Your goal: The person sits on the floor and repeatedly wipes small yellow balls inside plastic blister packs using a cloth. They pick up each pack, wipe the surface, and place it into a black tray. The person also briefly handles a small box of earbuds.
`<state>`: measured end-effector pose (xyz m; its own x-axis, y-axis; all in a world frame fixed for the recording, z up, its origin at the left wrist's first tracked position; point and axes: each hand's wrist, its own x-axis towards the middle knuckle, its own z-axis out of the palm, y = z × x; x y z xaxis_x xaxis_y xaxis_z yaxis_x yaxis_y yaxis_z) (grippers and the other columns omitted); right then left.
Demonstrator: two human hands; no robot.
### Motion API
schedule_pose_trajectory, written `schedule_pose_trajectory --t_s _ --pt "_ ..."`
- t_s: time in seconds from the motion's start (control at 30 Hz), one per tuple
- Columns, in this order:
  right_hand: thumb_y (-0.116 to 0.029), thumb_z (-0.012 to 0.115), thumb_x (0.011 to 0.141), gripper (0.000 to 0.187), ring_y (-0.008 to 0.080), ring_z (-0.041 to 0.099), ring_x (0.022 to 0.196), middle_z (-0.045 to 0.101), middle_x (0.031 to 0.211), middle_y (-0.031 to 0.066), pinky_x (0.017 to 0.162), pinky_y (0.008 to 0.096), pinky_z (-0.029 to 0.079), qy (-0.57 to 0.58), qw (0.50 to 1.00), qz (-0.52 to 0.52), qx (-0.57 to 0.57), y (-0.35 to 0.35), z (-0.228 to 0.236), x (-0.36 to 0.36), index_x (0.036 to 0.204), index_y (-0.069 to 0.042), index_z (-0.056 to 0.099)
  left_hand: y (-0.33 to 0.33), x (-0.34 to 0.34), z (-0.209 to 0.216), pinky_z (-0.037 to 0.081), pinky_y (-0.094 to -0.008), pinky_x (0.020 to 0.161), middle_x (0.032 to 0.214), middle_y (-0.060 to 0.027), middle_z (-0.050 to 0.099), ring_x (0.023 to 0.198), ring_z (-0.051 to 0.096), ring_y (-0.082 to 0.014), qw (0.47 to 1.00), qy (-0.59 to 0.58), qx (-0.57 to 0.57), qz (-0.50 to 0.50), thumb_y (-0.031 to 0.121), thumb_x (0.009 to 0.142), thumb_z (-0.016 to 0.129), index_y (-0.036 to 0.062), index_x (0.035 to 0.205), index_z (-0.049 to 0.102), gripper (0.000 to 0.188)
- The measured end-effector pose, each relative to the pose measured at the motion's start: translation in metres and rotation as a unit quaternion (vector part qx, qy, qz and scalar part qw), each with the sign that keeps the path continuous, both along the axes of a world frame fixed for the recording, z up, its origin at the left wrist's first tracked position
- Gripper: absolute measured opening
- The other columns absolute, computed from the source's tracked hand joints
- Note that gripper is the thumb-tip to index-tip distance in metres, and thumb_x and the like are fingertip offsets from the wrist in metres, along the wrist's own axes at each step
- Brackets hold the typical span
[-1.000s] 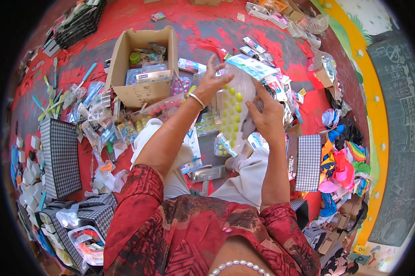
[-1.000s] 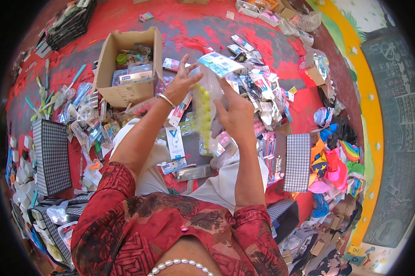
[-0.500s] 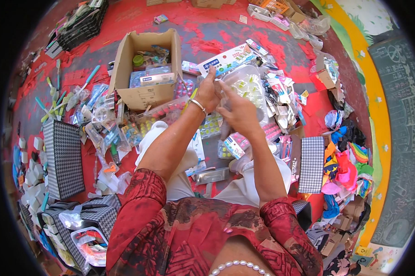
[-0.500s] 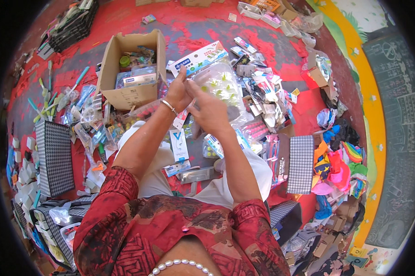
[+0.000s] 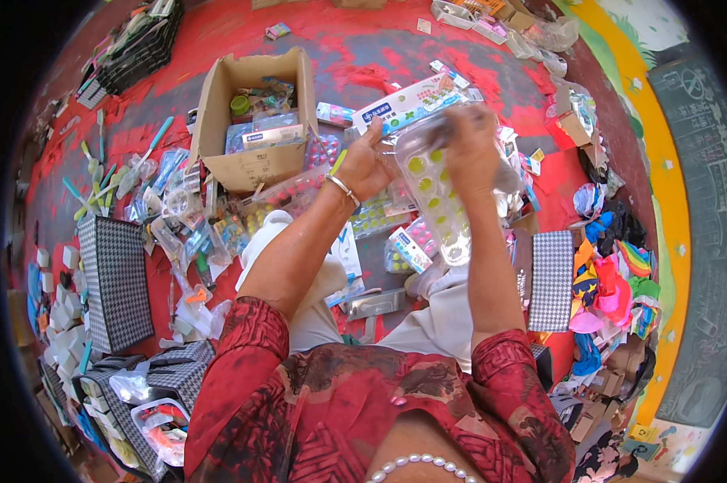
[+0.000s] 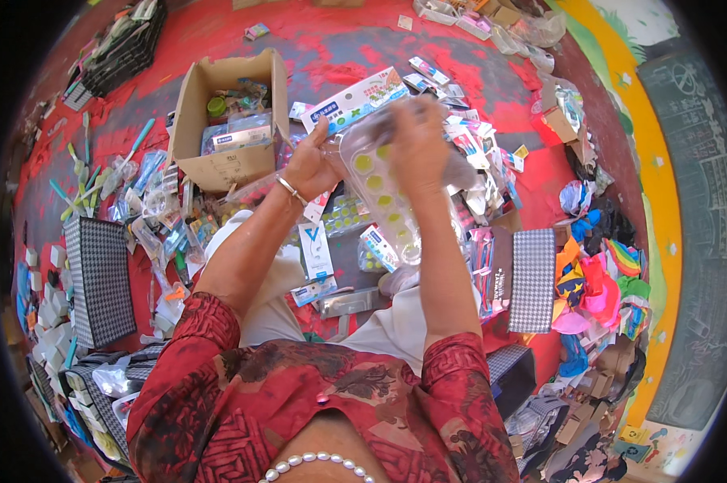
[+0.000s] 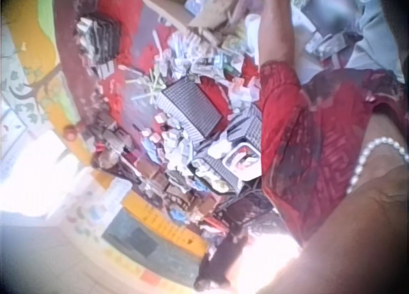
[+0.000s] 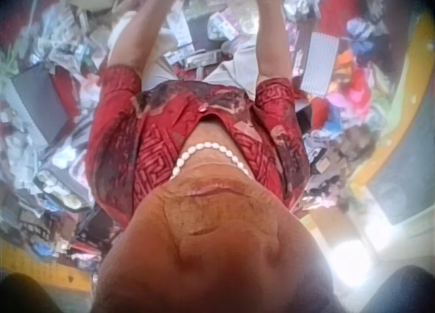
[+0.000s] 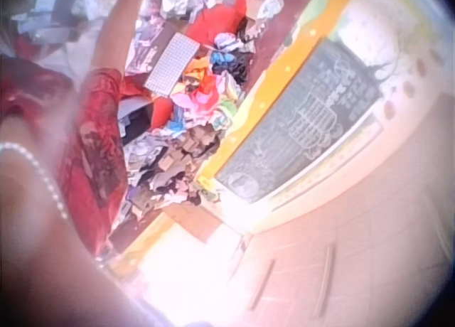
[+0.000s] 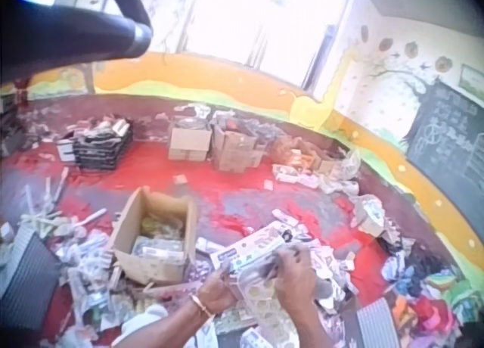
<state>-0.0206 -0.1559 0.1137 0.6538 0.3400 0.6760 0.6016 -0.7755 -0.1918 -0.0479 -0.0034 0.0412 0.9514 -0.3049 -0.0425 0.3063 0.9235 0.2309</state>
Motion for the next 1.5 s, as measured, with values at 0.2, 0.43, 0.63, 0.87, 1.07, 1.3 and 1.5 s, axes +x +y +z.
schedule_pose_trajectory --t_s 0.2,0.43,0.63,0.87,1.07,1.3,1.5 --pt "-0.008 0.056 0.075 0.021 0.0315 0.055 0.080 0.055 0.092 0.0146 0.072 0.0387 0.045 -0.052 0.978 -0.115 0.167 -0.015 0.034 0.023 0.096 -0.006 0.058 0.001 0.003 -0.006 0.034 -0.0420 0.100 0.128 -0.0151 0.043 0.118 0.043 -0.0282 0.998 -0.016 0.054 -0.013 0.037 0.094 0.029 0.0005 0.128 0.035 0.050" --pt "-0.009 0.052 0.075 0.021 0.0311 0.057 0.082 0.055 0.093 0.0100 0.069 0.0403 0.047 0.086 0.989 0.119 -0.032 0.038 0.002 0.015 0.094 -0.013 0.057 -0.005 -0.003 -0.014 0.045 -0.0334 0.087 0.116 -0.0079 0.052 0.102 0.053 -0.0168 0.983 -0.088 0.156 0.050 0.008 0.089 0.048 0.0037 0.116 0.046 0.028" --pt "-0.012 0.054 0.077 0.019 0.0332 0.058 0.080 0.056 0.091 0.0150 0.067 0.0403 0.047 0.030 0.978 -0.208 -0.004 -0.051 0.007 0.068 0.094 -0.009 0.059 0.005 -0.003 -0.003 0.034 -0.0460 0.100 0.127 -0.0189 0.043 0.120 0.041 -0.0315 0.990 -0.036 0.136 -0.032 0.029 0.095 0.033 -0.0006 0.128 0.033 0.044" --pt "-0.013 0.057 0.075 0.024 0.0346 0.056 0.082 0.056 0.094 0.0163 0.072 0.0398 0.045 0.024 0.987 0.008 0.159 0.026 0.002 -0.002 0.097 -0.003 0.057 -0.007 0.005 -0.015 0.039 -0.0396 0.094 0.120 -0.0100 0.050 0.113 0.047 -0.0250 0.998 -0.006 0.056 -0.032 0.048 0.092 0.031 0.0081 0.123 0.044 0.052" --pt "-0.014 0.059 0.072 0.020 0.0337 0.056 0.080 0.054 0.087 0.0120 0.066 0.0418 0.046 0.187 0.958 0.153 0.154 0.060 -0.045 -0.054 0.091 -0.009 0.055 0.022 0.010 -0.016 0.037 -0.0406 0.097 0.120 -0.0168 0.050 0.112 0.048 -0.0279 0.972 -0.132 -0.173 -0.092 0.051 0.091 0.030 -0.0026 0.119 0.044 0.062" --pt "-0.023 0.070 0.071 0.026 0.0168 0.059 0.075 0.062 0.077 0.0074 0.071 0.0298 0.046 0.292 0.904 -0.174 0.260 -0.080 -0.041 -0.092 0.083 -0.002 0.061 0.053 0.015 -0.010 0.031 -0.0439 0.102 0.127 -0.0189 0.045 0.119 0.042 -0.0321 0.988 0.008 -0.118 0.101 0.045 0.094 0.024 -0.0039 0.125 0.037 0.060" --pt "-0.029 0.067 0.077 0.044 0.0182 0.061 0.083 0.061 0.098 0.0101 0.072 0.0306 0.050 0.537 0.615 -0.003 0.577 -0.120 -0.066 -0.060 0.108 -0.001 0.053 0.040 0.024 -0.019 0.038 -0.0430 0.097 0.123 -0.0176 0.049 0.112 0.048 -0.0312 0.991 0.049 -0.093 0.083 0.048 0.093 0.024 0.0003 0.126 0.038 0.059"
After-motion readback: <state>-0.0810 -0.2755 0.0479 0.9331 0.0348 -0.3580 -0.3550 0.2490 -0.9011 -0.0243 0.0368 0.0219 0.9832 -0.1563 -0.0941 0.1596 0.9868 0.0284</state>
